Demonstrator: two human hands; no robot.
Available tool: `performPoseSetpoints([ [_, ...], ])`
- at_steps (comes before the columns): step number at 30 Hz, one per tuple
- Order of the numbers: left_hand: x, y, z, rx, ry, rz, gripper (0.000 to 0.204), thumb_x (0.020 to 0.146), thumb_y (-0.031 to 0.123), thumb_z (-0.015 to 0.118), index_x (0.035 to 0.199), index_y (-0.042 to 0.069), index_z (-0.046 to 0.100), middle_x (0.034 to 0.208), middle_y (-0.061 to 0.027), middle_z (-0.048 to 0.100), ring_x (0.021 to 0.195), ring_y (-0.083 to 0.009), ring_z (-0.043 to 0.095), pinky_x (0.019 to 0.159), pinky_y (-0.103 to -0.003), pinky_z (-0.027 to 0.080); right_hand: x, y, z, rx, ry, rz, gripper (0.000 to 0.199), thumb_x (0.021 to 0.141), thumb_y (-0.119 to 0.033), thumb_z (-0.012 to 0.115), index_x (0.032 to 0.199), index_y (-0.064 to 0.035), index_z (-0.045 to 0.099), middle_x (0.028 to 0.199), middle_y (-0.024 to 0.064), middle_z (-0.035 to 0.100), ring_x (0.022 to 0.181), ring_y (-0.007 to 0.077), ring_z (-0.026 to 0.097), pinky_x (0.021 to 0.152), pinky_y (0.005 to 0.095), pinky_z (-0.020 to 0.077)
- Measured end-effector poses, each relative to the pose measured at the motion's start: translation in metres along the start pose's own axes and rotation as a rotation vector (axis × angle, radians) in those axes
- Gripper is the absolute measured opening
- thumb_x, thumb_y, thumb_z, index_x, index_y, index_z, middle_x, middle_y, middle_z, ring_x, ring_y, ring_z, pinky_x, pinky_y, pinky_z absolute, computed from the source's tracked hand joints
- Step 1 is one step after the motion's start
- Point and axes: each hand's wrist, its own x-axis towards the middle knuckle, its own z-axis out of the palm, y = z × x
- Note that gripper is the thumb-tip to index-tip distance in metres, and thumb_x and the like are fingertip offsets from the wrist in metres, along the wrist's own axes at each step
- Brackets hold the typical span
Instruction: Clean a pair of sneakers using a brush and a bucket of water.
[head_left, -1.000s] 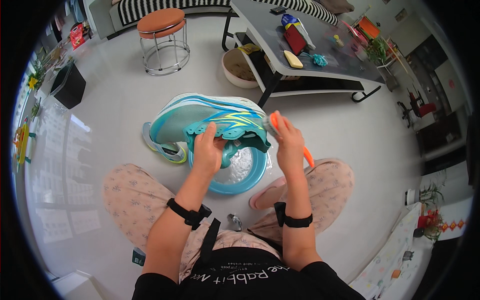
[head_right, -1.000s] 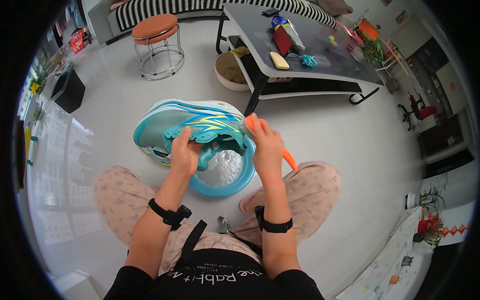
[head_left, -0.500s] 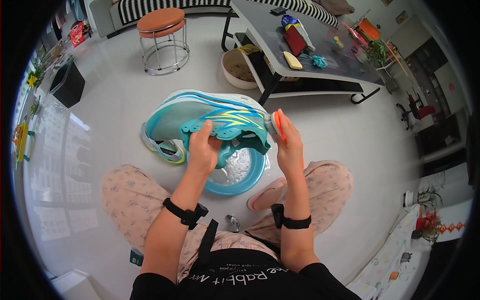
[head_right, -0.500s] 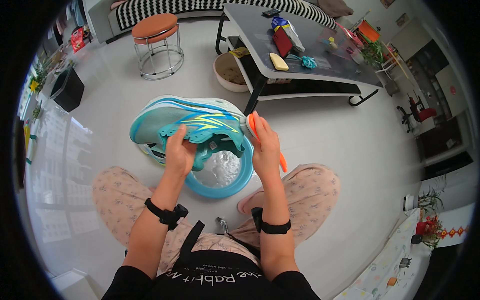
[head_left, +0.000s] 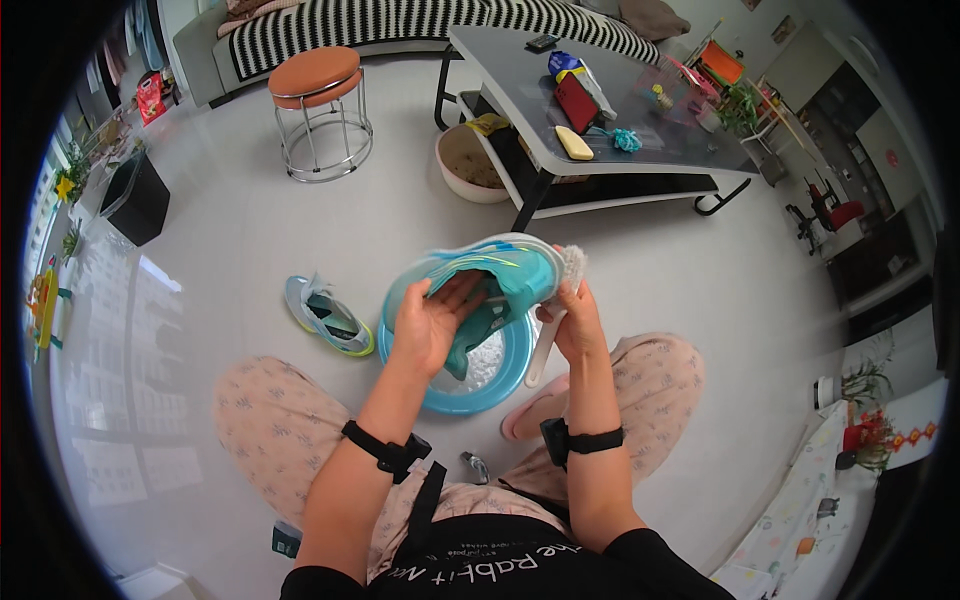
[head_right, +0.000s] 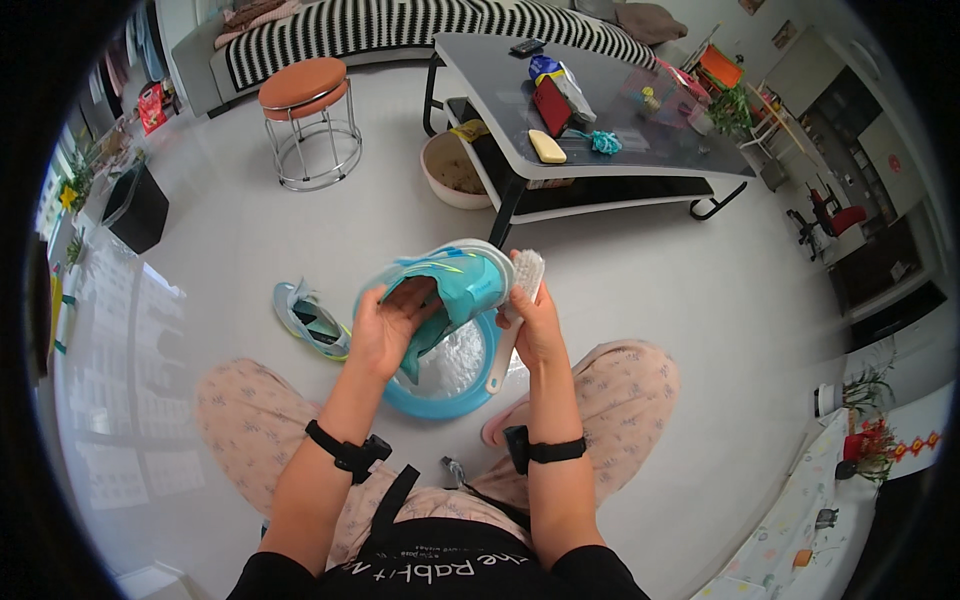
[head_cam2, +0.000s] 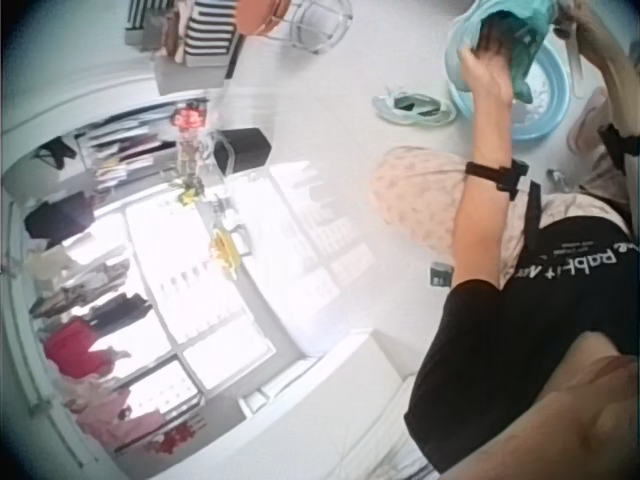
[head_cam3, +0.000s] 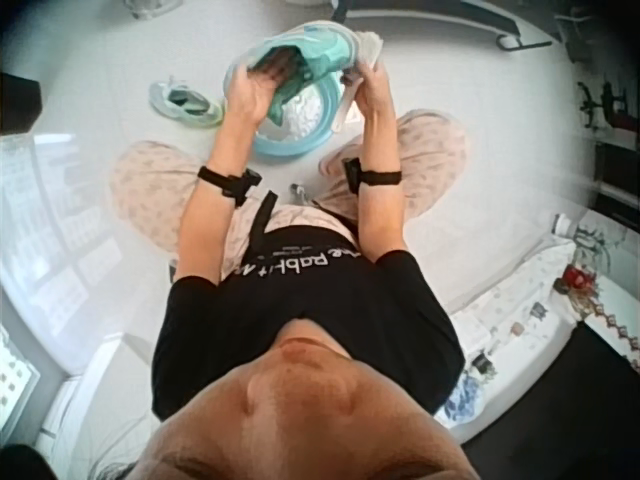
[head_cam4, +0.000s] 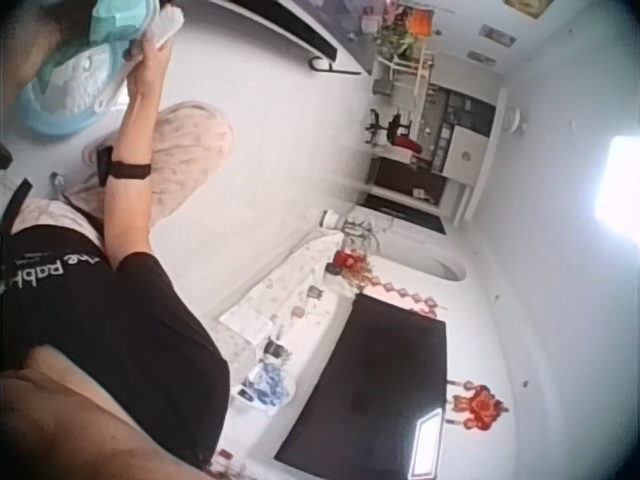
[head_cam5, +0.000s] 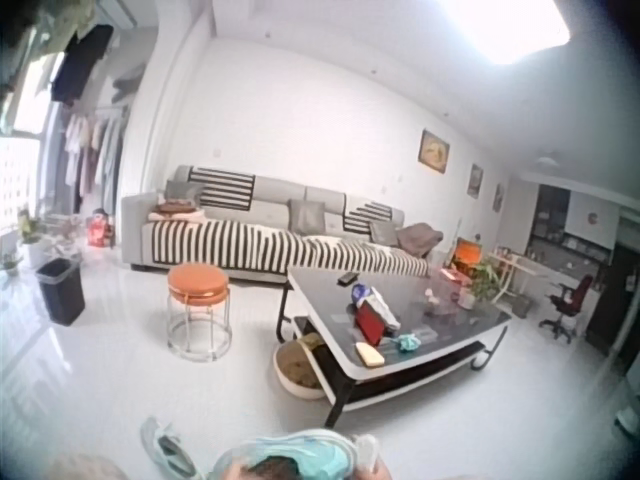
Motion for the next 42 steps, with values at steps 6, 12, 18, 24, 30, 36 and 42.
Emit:
performPoseSetpoints([
  [6, 0.009, -0.007, -0.010, 0.103, 0.025, -0.138, 0.054, 0.099, 0.040, 0.031, 0.130, -0.002, 0.046, 0.133, -0.0166, 0.051, 0.126, -0.0299, 0.045, 0.107, -0.048, 0.036, -0.001, 0.029, -0.008, -0.228, 0.223, 0.076, 0.041, 0.082, -0.018, 0.073, 0.116, -0.0087, 0.053, 0.088, 0.0003, 0.058, 0.071, 0.0095, 0.052, 0.057, 0.0249, 0.0424],
  [12, 0.009, -0.023, -0.025, 0.105, 0.114, -0.191, 0.049, 0.100, 0.031, 0.047, 0.132, -0.006, 0.043, 0.136, -0.0165, 0.048, 0.123, -0.0278, 0.050, 0.107, -0.040, 0.039, -0.001, 0.057, -0.002, -0.530, 0.251, 0.088, 0.059, 0.081, -0.025, 0.074, 0.129, -0.0046, 0.046, 0.099, 0.0036, 0.059, 0.082, 0.0121, 0.055, 0.066, 0.0260, 0.0459],
  [18, 0.006, -0.026, -0.011, 0.091, 0.216, -0.219, 0.046, 0.100, 0.031, 0.046, 0.129, -0.004, 0.044, 0.132, -0.0156, 0.050, 0.121, -0.0278, 0.049, 0.106, -0.041, 0.039, -0.003, 0.069, 0.005, -0.570, 0.263, -0.115, 0.063, 0.093, -0.019, 0.056, 0.145, -0.0006, 0.026, 0.128, 0.0157, 0.045, 0.112, 0.0264, 0.051, 0.094, 0.0338, 0.0419],
  [24, 0.008, -0.017, -0.004, -0.164, 0.262, -0.191, 0.050, 0.102, 0.037, 0.036, 0.131, -0.002, 0.044, 0.134, -0.0163, 0.049, 0.122, -0.0298, 0.047, 0.108, -0.044, 0.036, -0.024, 0.064, 0.038, -1.045, 0.125, -0.463, 0.060, 0.092, -0.011, 0.054, 0.146, -0.0015, 0.029, 0.137, 0.0192, 0.041, 0.113, 0.0356, 0.049, 0.100, 0.0367, 0.0388],
  [30, 0.002, -0.028, -0.006, -0.066, 0.342, -0.108, 0.038, 0.100, 0.032, 0.040, 0.126, 0.007, 0.052, 0.125, -0.0113, 0.056, 0.116, -0.0256, 0.054, 0.103, -0.043, 0.042, -0.043, 0.051, 0.069, -1.456, 0.027, -0.740, 0.053, 0.078, -0.006, 0.060, 0.131, -0.0077, 0.052, 0.134, 0.0077, 0.053, 0.080, 0.0290, 0.054, 0.073, 0.0363, 0.0486],
  [36, 0.016, -0.043, -0.003, -0.002, 0.380, 0.096, 0.035, 0.099, 0.026, 0.043, 0.122, 0.001, 0.051, 0.120, -0.0131, 0.058, 0.111, -0.0272, 0.056, 0.101, -0.042, 0.044, -0.030, 0.042, 0.060, -1.454, 0.231, -0.766, 0.057, 0.072, -0.003, 0.060, 0.128, -0.0143, 0.056, 0.136, 0.0064, 0.051, 0.069, 0.0262, 0.052, 0.061, 0.0359, 0.0466],
  [42, 0.016, -0.034, -0.015, 0.037, 0.427, 0.149, 0.033, 0.098, 0.023, 0.046, 0.117, -0.002, 0.054, 0.117, -0.0151, 0.061, 0.107, -0.0277, 0.059, 0.096, -0.042, 0.047, -0.041, 0.058, 0.064, -1.530, 0.166, -0.705, 0.053, 0.079, -0.001, 0.062, 0.130, -0.0157, 0.056, 0.136, 0.0067, 0.053, 0.075, 0.0270, 0.055, 0.065, 0.0360, 0.0486],
])
